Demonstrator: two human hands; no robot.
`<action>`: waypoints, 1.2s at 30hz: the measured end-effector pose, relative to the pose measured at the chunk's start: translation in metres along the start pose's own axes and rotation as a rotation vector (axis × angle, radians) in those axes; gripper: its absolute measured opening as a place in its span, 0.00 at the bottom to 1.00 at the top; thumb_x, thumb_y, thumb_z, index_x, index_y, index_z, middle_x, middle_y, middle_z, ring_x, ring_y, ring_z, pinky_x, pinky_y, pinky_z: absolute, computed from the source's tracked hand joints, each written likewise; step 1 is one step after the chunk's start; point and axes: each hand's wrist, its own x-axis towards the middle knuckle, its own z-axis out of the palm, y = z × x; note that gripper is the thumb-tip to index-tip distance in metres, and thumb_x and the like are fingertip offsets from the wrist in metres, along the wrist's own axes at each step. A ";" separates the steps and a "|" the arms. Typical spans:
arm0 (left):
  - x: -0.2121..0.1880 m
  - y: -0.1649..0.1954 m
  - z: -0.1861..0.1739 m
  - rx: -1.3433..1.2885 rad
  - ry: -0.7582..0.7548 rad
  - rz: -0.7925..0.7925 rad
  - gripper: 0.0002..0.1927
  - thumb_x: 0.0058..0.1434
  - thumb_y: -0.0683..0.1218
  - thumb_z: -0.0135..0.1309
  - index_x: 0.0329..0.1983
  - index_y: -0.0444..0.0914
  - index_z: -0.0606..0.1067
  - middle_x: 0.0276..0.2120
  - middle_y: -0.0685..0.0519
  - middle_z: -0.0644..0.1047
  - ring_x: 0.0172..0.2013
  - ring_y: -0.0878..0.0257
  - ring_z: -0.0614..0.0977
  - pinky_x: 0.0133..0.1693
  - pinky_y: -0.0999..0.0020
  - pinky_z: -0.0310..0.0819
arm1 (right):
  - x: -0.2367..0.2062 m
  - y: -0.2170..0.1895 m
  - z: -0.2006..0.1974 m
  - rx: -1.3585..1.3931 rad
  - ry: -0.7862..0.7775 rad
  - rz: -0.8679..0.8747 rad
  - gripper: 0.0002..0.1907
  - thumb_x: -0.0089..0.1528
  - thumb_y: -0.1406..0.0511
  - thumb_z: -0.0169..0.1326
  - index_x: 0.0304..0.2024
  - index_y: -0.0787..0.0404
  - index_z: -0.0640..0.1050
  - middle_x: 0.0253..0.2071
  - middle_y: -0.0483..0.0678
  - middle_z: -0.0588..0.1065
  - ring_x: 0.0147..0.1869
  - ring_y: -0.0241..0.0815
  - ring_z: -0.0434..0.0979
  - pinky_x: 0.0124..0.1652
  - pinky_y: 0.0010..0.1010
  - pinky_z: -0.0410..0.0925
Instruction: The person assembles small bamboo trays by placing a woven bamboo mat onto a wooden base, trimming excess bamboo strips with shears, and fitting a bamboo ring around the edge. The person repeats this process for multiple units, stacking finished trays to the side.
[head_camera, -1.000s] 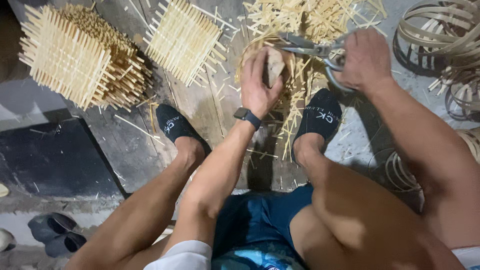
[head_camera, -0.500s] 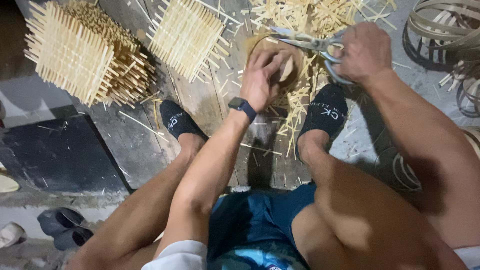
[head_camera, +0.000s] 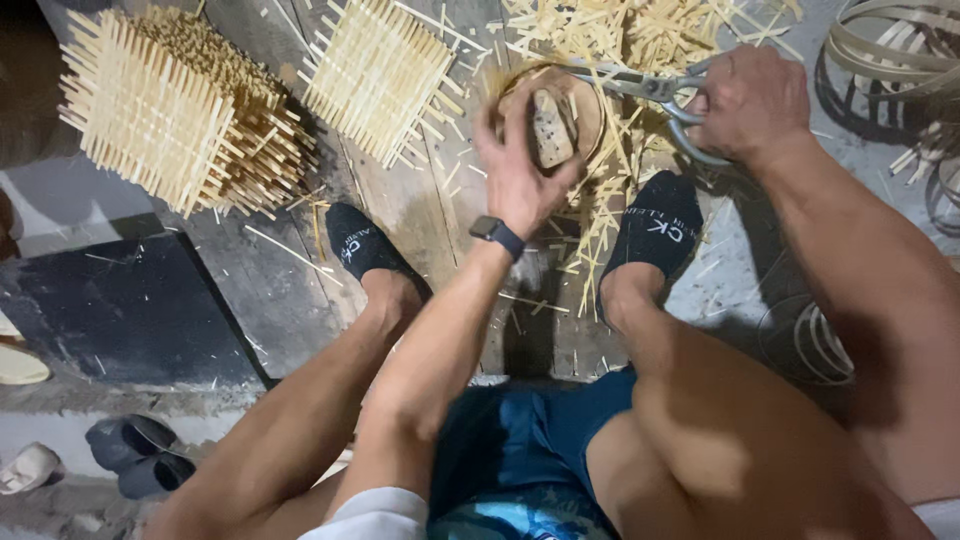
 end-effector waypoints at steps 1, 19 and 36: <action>-0.003 0.001 0.004 -0.009 -0.004 0.003 0.50 0.43 0.48 0.69 0.71 0.45 0.61 0.67 0.32 0.56 0.65 0.34 0.64 0.66 0.47 0.62 | -0.002 0.000 0.002 -0.058 0.119 -0.046 0.18 0.61 0.54 0.62 0.37 0.63 0.81 0.37 0.56 0.75 0.42 0.53 0.77 0.43 0.47 0.71; 0.002 -0.005 -0.003 -0.078 -0.067 0.138 0.36 0.53 0.37 0.62 0.67 0.42 0.66 0.61 0.41 0.71 0.63 0.45 0.73 0.67 0.55 0.68 | 0.006 -0.003 0.019 -0.061 0.053 -0.035 0.23 0.58 0.51 0.64 0.40 0.64 0.81 0.40 0.56 0.75 0.47 0.53 0.76 0.49 0.45 0.71; 0.003 0.000 0.001 0.131 0.014 0.127 0.37 0.44 0.49 0.74 0.59 0.56 0.76 0.66 0.34 0.60 0.67 0.35 0.61 0.68 0.42 0.57 | 0.007 0.005 0.002 -0.077 -0.022 -0.003 0.22 0.64 0.51 0.59 0.40 0.66 0.80 0.38 0.58 0.75 0.46 0.54 0.75 0.47 0.47 0.69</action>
